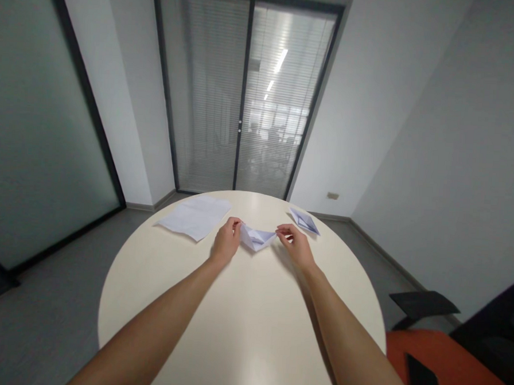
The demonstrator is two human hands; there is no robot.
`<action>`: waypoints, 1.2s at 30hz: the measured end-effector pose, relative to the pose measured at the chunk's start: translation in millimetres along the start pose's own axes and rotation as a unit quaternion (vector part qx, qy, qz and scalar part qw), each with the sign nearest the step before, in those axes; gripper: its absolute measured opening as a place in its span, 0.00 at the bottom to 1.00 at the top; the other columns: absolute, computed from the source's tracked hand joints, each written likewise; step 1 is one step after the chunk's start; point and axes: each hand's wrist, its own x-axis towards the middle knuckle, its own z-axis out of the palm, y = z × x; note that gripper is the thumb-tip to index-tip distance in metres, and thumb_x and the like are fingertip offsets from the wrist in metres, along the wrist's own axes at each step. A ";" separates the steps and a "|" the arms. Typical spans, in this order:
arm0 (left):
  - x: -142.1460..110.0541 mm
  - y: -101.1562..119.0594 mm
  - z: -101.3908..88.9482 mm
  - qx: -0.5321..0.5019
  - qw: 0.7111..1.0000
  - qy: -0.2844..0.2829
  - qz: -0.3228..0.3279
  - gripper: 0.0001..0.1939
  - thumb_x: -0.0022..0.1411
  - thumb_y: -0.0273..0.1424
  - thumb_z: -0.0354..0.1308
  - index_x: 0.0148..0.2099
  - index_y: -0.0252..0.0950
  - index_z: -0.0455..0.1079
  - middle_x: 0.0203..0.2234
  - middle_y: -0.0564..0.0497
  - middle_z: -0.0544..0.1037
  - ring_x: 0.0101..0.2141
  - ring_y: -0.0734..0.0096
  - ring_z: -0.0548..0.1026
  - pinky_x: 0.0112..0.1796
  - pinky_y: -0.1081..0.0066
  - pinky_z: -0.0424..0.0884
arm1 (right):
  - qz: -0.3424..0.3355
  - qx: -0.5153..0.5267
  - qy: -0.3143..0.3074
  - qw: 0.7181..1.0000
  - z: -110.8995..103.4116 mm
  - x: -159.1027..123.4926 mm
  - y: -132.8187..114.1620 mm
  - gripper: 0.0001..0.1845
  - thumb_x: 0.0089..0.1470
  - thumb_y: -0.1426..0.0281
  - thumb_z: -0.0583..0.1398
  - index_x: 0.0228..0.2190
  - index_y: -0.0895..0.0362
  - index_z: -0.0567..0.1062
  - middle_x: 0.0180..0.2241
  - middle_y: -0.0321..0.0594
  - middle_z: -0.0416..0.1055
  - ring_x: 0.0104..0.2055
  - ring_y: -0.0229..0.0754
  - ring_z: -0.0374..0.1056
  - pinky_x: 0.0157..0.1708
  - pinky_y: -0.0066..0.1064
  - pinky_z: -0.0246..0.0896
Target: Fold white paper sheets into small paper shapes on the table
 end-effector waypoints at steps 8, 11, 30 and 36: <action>4.8 -10.3 3.6 -0.066 0.995 0.036 -0.064 0.06 0.70 0.32 0.48 0.44 0.39 0.66 0.36 0.48 0.77 0.35 0.68 0.77 0.36 0.70 0.75 | 0.020 -0.052 0.012 0.998 -3.8 -1.3 16.6 0.12 0.59 0.65 0.58 0.42 0.55 0.76 0.39 0.43 0.79 0.36 0.45 0.73 0.37 0.38 0.67; 7.3 -13.5 6.2 -0.101 0.989 0.044 -0.101 0.06 0.71 0.32 0.47 0.44 0.39 0.64 0.36 0.49 0.75 0.34 0.71 0.76 0.34 0.71 0.76 | 0.024 -0.075 0.018 0.997 -3.6 -1.6 21.6 0.12 0.58 0.67 0.57 0.41 0.54 0.78 0.38 0.43 0.79 0.37 0.46 0.73 0.38 0.39 0.68; -3.8 -0.3 14.1 -0.089 0.996 -0.011 0.001 0.06 0.72 0.32 0.47 0.45 0.39 0.64 0.37 0.49 0.75 0.37 0.69 0.77 0.41 0.67 0.77 | -0.132 -0.221 -0.088 0.962 8.5 -8.3 -21.6 0.42 0.48 0.60 0.69 0.62 0.55 0.66 0.59 0.53 0.68 0.60 0.60 0.63 0.61 0.53 0.54; -6.0 3.6 14.9 -0.108 0.993 -0.037 0.023 0.07 0.72 0.32 0.46 0.45 0.39 0.63 0.38 0.49 0.75 0.39 0.69 0.77 0.41 0.67 0.77 | -0.119 -0.187 -0.099 0.970 7.3 -7.8 -25.5 0.39 0.48 0.62 0.70 0.60 0.54 0.68 0.55 0.50 0.73 0.56 0.58 0.67 0.58 0.50 0.58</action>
